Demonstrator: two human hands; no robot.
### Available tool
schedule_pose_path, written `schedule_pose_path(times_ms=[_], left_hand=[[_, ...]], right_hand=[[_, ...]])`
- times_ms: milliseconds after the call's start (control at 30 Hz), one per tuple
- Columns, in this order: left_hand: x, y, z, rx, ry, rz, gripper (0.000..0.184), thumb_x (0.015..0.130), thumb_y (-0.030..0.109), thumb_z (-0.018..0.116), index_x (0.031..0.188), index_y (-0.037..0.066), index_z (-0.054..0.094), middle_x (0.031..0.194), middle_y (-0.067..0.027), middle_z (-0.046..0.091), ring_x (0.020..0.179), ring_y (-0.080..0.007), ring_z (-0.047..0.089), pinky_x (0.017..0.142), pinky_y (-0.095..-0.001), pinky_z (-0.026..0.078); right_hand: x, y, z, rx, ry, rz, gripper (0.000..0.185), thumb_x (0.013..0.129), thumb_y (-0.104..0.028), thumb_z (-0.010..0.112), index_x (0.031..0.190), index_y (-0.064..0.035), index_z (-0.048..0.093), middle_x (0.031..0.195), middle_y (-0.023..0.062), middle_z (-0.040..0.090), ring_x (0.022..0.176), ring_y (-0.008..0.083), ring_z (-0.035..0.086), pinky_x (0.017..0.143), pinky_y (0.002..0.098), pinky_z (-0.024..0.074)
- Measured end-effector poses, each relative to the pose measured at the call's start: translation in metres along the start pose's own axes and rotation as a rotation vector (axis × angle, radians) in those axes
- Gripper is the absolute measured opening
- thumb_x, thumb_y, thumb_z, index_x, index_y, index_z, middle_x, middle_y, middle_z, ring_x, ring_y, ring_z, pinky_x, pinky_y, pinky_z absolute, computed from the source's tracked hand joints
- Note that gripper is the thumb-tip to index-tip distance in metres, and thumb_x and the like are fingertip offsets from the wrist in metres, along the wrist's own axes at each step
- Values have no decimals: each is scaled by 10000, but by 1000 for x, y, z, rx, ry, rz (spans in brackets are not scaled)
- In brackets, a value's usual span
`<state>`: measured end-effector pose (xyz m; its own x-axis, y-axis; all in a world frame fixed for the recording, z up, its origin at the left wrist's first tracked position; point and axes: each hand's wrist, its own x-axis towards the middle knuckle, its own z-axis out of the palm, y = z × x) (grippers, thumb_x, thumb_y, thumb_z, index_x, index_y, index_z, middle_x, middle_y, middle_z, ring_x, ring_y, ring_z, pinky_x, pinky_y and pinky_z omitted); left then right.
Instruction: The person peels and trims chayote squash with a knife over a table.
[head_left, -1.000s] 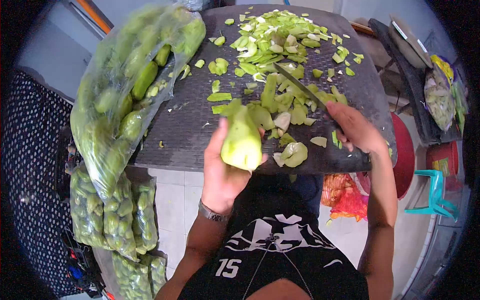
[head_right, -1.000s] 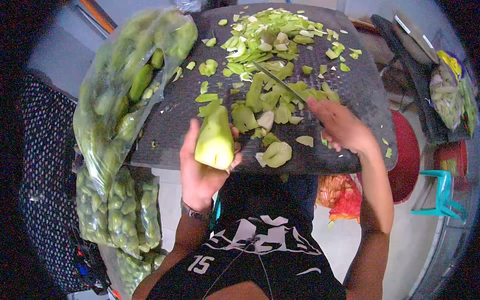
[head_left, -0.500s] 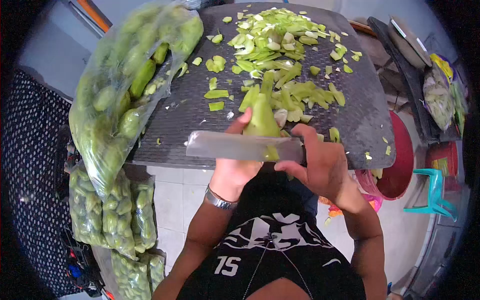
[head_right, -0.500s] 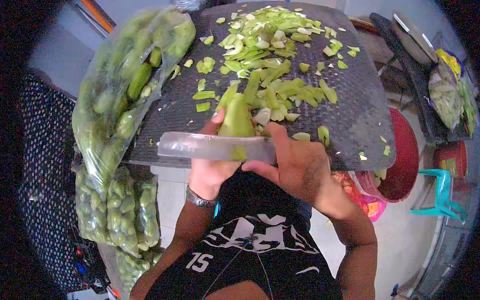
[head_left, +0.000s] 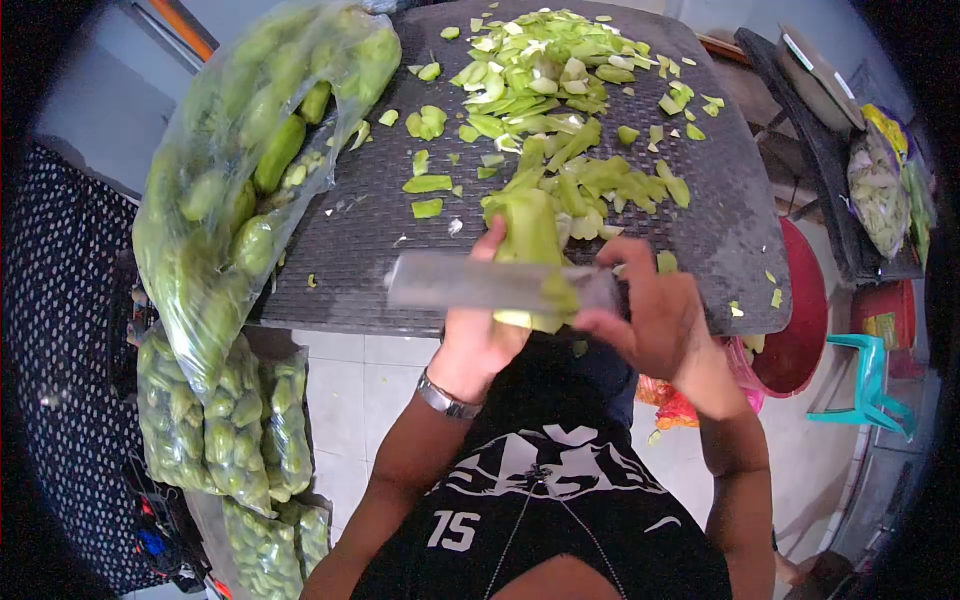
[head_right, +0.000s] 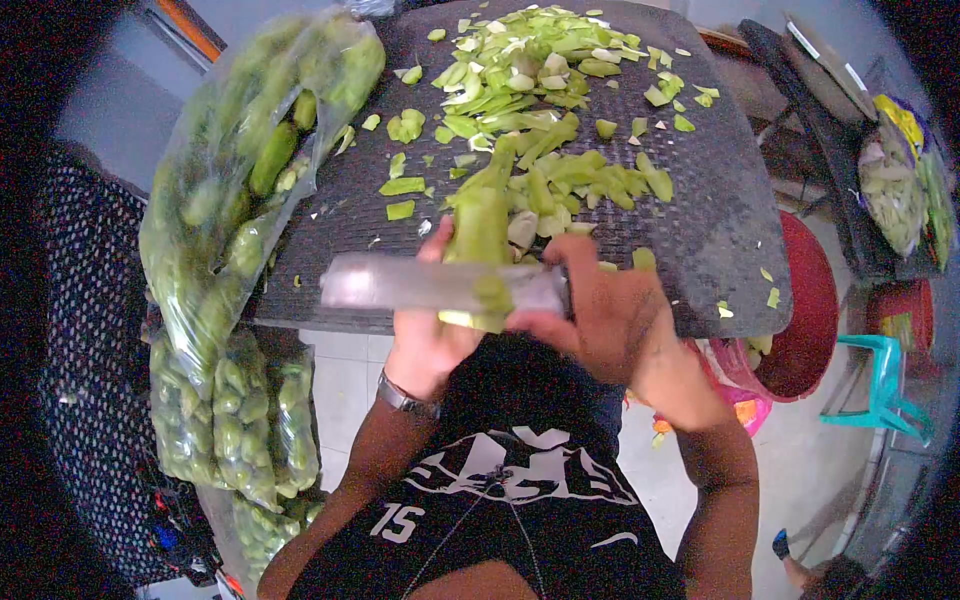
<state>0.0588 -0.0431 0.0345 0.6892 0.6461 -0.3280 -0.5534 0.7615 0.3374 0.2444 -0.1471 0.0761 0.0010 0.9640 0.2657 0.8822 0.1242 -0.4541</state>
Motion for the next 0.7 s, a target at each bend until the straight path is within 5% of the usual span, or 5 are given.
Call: schedule_pose_path(times_ms=[133,233,700], left_hand=[[2,1,2,-21,-115,13,437,1050,408,549,1326,74,608,1169,-121,712,1044,-283,704,945,-454,568],[0,-4,8,31,-50,17,502,1052,495,531,1350,94,574,1179,-94,688,1027,-262,693,933,-438,556],[2,-15,6,174,89,214,484,1066,490,505,1316,89,610,1154,-104,701,990,-243,698,908,-427,560]], right_hand=[[-3,-10,1,-29,-17,-46,721,870,-657,688,1225,-63,489,718,180,690,687,409,721,577,489,565],[-2,-10,3,-93,5,-71,727,866,-673,680,1211,-60,500,700,168,683,662,390,718,563,475,564],[-2,-9,10,-195,73,-115,708,841,-663,713,1167,-68,513,650,140,651,580,366,691,520,462,544]])
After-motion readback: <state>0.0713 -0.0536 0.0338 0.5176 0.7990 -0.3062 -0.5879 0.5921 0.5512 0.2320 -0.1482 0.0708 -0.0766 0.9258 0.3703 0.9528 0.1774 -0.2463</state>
